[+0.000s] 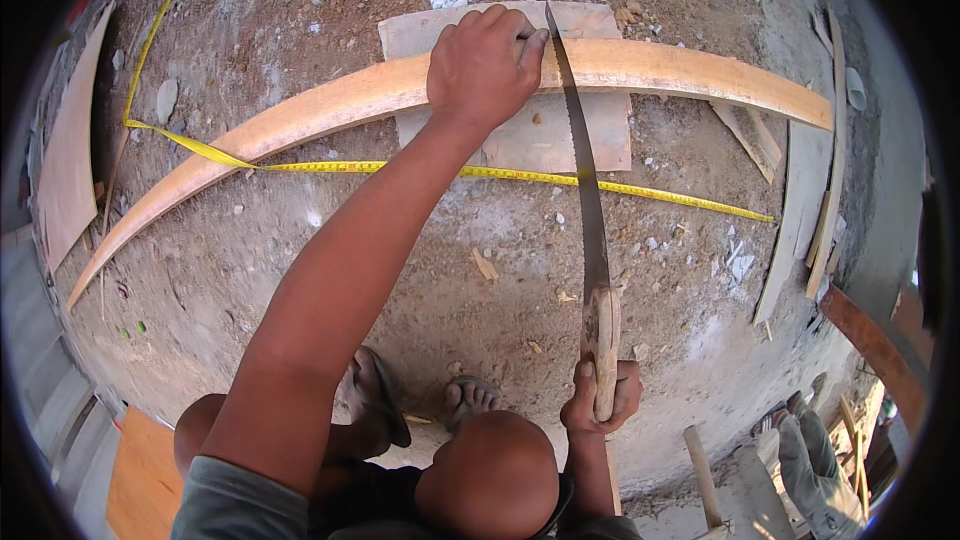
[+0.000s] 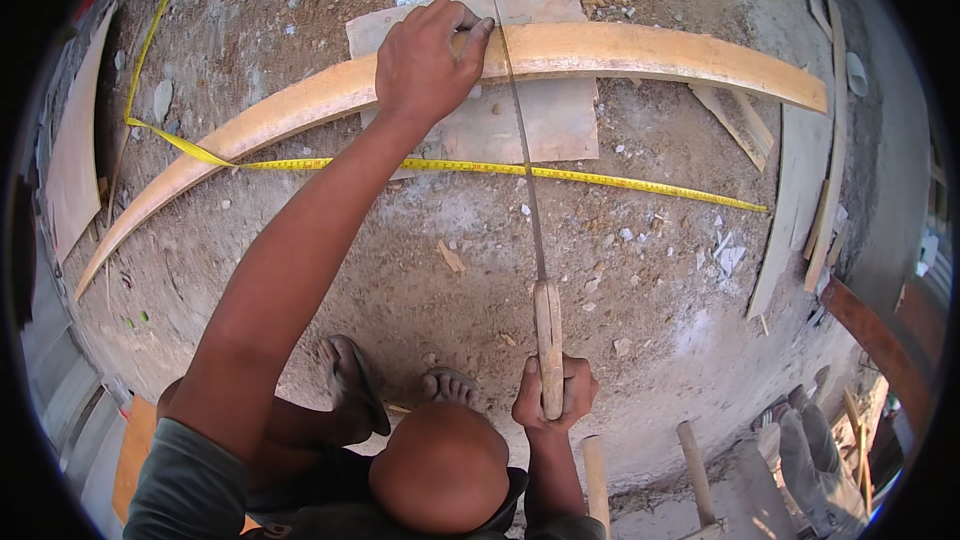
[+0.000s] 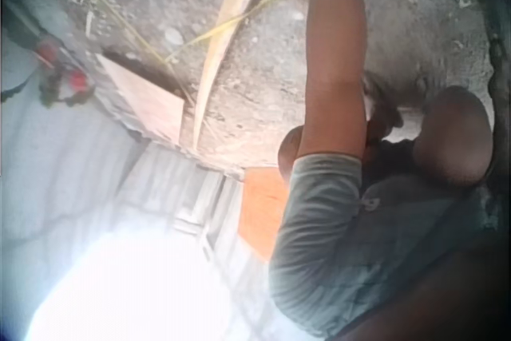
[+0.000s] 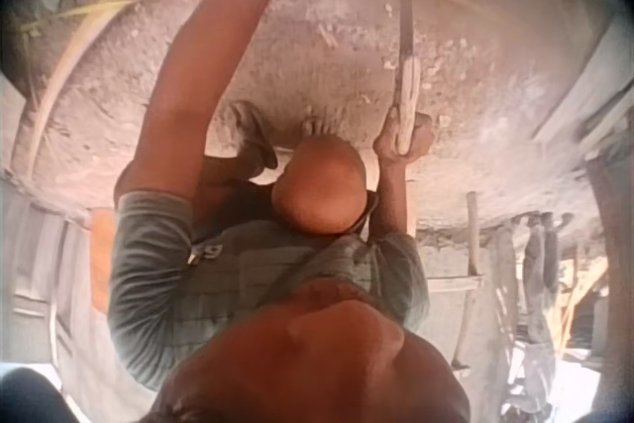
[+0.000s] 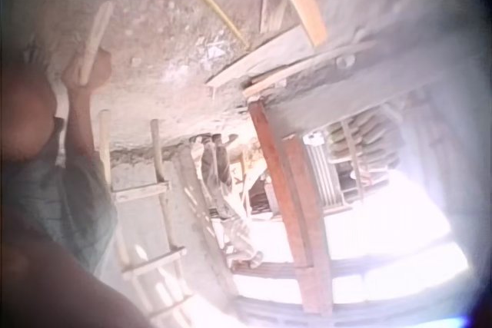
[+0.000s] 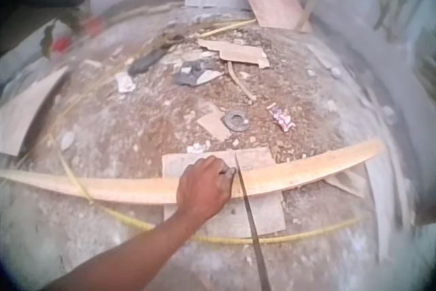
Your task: The person measures a long wooden plank with a tape measure, marks it, and then cuts through the plank using a hand saw.
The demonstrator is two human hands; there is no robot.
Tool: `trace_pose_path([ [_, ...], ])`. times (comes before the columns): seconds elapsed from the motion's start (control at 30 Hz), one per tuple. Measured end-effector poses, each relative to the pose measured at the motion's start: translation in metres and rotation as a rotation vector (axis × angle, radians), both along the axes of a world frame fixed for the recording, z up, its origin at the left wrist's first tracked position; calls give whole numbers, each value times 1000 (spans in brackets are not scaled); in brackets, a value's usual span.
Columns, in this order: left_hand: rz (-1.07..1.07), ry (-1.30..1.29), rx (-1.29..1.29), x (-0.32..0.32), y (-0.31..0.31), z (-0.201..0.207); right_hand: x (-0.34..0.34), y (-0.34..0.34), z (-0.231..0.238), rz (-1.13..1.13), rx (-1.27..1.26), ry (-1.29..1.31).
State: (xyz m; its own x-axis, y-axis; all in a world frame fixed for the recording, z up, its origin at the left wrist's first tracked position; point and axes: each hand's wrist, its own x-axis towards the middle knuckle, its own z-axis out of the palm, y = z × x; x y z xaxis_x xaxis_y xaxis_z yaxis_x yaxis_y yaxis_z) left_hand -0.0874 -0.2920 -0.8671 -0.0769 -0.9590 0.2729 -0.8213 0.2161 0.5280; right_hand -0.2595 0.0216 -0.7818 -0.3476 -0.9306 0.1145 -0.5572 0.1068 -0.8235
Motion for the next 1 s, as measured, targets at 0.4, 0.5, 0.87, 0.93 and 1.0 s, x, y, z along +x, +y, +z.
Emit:
trace_pose_path([
  [0.4, -13, -7, -18, 5, 5, -6, 16, -68, -19, 35, -7, -31],
  [0.5, -1, -4, -27, -3, -1, 2, 0, -6, 2, 26, -11, -14],
  [0.87, -20, 2, -28, -1, 2, -9, 28, -122, -27, 68, 30, -129],
  [0.93, -17, 5, -19, -3, 1, -4, 9, -31, -20, 36, 84, -74],
  [1.0, -10, -5, -11, -1, -3, -1, 2, -6, -6, 57, 40, -5],
])
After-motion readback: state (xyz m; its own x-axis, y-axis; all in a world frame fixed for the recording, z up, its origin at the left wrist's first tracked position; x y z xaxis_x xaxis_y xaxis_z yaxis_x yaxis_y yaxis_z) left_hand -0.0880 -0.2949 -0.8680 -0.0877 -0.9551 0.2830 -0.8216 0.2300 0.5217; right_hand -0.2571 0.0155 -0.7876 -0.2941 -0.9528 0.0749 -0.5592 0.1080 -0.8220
